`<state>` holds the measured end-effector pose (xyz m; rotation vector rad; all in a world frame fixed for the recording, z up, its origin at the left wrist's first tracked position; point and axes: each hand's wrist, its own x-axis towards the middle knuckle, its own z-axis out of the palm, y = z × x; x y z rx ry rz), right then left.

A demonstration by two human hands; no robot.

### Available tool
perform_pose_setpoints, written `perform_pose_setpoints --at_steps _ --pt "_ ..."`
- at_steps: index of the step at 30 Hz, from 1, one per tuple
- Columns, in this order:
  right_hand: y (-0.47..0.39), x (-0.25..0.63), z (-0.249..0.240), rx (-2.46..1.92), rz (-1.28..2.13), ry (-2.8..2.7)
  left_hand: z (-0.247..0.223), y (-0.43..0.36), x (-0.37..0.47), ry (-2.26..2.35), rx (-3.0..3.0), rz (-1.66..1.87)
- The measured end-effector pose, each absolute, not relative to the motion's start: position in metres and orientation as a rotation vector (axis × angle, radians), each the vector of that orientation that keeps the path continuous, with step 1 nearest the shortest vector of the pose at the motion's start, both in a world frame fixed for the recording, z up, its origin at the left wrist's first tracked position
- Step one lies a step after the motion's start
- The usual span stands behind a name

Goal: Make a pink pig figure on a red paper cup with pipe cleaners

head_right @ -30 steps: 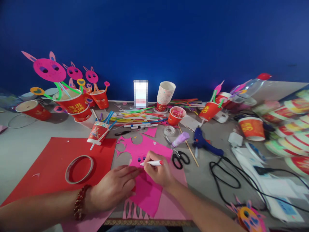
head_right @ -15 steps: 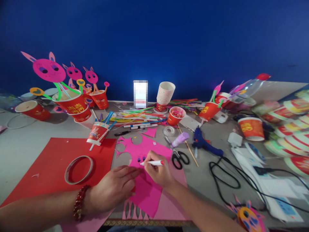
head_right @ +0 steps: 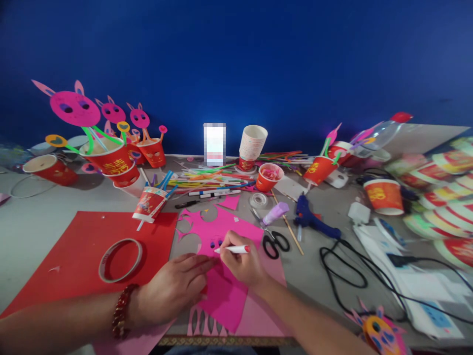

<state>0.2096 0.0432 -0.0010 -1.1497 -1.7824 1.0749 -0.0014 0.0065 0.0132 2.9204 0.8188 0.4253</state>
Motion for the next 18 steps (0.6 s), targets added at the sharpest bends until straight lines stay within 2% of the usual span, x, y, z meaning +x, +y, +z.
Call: perform_pose_setpoints --at_steps 18 --pt "0.0435 0.2095 -0.0026 -1.158 1.074 -1.826 0.0153 0.007 0.0001 0.815 2.92 0.467"
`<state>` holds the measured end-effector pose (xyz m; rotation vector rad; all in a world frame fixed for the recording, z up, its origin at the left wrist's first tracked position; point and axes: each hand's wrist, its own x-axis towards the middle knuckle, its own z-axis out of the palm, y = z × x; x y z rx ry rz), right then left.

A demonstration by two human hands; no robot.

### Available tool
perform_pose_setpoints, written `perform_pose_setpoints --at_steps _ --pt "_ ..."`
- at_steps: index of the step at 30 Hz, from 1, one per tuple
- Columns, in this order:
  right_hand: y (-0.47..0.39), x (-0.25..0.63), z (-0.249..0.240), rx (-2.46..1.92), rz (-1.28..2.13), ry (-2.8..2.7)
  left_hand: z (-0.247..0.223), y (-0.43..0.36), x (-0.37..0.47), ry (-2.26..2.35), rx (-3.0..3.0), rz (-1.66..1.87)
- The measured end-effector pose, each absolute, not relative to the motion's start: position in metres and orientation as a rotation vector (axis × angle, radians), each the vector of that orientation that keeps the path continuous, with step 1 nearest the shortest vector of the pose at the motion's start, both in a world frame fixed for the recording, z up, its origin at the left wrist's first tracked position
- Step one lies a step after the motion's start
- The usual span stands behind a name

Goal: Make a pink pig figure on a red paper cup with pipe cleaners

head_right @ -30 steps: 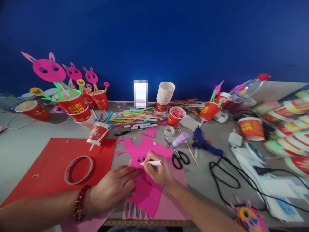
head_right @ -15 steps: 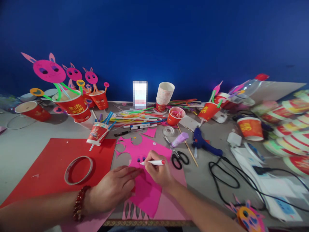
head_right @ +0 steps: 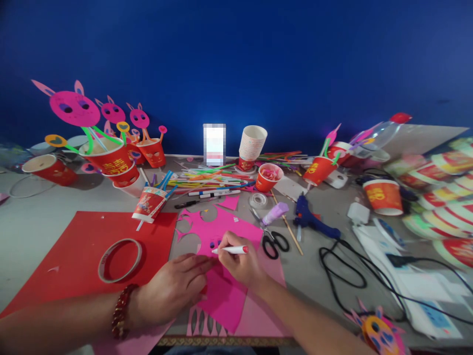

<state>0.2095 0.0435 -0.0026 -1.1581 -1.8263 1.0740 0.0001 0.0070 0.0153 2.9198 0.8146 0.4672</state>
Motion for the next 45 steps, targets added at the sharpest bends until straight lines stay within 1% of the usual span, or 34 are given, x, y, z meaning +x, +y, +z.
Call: perform_pose_setpoints --at_steps 13,31,45 --pt "0.0434 0.2091 -0.0042 -1.147 1.077 -1.765 0.012 0.0068 -0.0011 0.823 2.907 0.424" --pt "0.0436 0.2101 -0.0071 -1.152 1.076 -1.834 0.0139 0.0072 -0.0004 0.825 2.894 0.456" --pt "0.0467 0.2115 -0.0027 -1.138 1.171 -1.472 0.0124 0.0061 -0.0012 0.824 2.908 0.382"
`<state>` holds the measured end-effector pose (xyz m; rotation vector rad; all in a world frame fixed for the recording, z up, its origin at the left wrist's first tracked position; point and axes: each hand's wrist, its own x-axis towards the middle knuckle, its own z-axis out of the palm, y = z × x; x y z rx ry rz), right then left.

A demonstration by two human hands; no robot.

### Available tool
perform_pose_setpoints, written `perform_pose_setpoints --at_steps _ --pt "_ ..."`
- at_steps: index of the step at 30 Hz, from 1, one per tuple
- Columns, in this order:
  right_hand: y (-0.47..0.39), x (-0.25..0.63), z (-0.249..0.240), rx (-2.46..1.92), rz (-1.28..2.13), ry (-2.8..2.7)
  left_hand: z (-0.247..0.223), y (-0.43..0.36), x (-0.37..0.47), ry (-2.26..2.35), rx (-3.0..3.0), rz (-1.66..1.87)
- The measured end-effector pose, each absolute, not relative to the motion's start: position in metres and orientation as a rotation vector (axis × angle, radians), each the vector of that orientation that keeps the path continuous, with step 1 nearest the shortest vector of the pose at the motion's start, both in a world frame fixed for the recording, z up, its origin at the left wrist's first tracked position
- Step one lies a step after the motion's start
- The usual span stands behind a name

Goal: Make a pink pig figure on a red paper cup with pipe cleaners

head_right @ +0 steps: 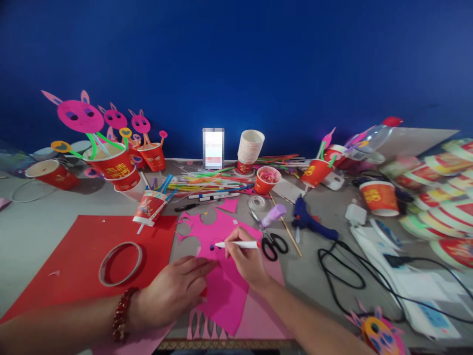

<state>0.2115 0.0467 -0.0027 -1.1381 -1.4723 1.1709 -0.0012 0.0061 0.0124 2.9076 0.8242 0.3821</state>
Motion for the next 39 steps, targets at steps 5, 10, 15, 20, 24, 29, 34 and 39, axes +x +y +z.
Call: perform_pose_setpoints --at_steps 5,10,15,20,24,29,34,39 --pt "0.049 0.21 0.005 -1.123 1.231 -1.429 0.01 0.007 -0.002 0.817 2.852 0.421" --pt "0.049 0.217 0.026 -1.143 1.199 -1.466 0.01 0.01 -0.004 0.795 2.728 0.534" --pt "0.039 0.229 0.05 -1.073 1.192 -1.61 0.013 0.014 -0.007 0.823 2.526 0.723" --pt "0.018 0.224 0.057 -1.041 1.285 -1.655 0.016 0.016 -0.008 0.825 2.379 0.794" --pt "0.008 0.214 0.054 -1.019 1.261 -1.7 0.015 0.015 -0.007 0.812 2.366 0.801" --pt "0.006 0.206 0.044 -0.966 1.299 -1.713 0.016 0.015 -0.007 0.766 2.368 0.825" --pt "-0.003 0.196 0.035 -0.985 1.23 -1.778 0.016 0.012 -0.005 0.688 2.473 0.838" --pt "-0.01 0.208 0.038 -0.914 1.321 -1.81 0.017 0.013 -0.004 0.624 2.625 0.801"
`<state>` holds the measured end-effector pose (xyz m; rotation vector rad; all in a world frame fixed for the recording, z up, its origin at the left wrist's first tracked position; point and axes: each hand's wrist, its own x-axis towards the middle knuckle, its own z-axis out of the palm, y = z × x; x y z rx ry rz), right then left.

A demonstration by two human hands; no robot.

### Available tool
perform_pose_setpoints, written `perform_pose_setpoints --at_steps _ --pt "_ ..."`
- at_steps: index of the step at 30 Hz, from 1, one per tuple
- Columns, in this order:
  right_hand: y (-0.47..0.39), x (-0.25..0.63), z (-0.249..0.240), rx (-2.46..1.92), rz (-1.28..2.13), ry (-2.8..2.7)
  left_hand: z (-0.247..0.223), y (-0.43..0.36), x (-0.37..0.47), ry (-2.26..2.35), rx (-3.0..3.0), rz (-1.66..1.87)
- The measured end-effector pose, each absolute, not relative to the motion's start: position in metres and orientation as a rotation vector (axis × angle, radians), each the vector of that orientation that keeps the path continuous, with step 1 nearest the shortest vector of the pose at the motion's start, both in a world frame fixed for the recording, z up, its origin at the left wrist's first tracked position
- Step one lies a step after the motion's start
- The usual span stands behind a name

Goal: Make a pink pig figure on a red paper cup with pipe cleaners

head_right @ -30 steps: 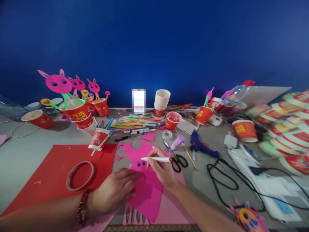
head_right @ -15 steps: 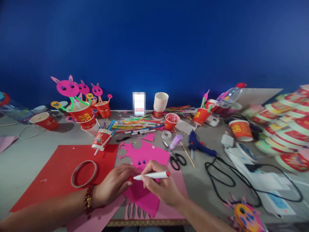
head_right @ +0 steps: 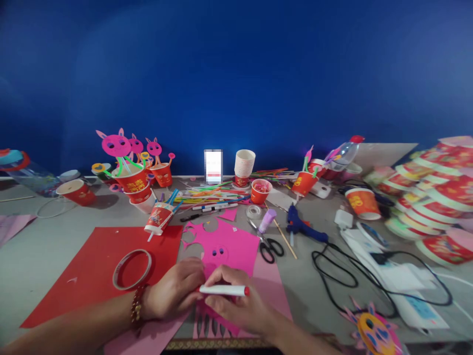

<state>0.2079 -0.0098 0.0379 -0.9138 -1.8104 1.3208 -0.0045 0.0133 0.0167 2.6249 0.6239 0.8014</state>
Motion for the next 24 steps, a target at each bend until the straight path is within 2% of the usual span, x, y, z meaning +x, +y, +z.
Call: perform_pose_setpoints --at_steps 6,13,20,24 --pt "-0.013 0.229 0.05 -1.123 1.293 -1.842 0.021 0.015 -0.005 0.639 2.726 0.797" --pt "-0.019 0.223 0.057 -1.078 0.831 -2.316 0.048 0.009 -0.008 0.642 2.773 0.817" --pt "-0.027 0.221 0.03 -1.028 0.895 -2.135 0.066 -0.001 0.001 0.785 2.799 0.839" --pt "-0.006 0.226 0.03 -1.088 0.918 -2.001 0.066 0.028 0.002 0.78 2.844 0.783"
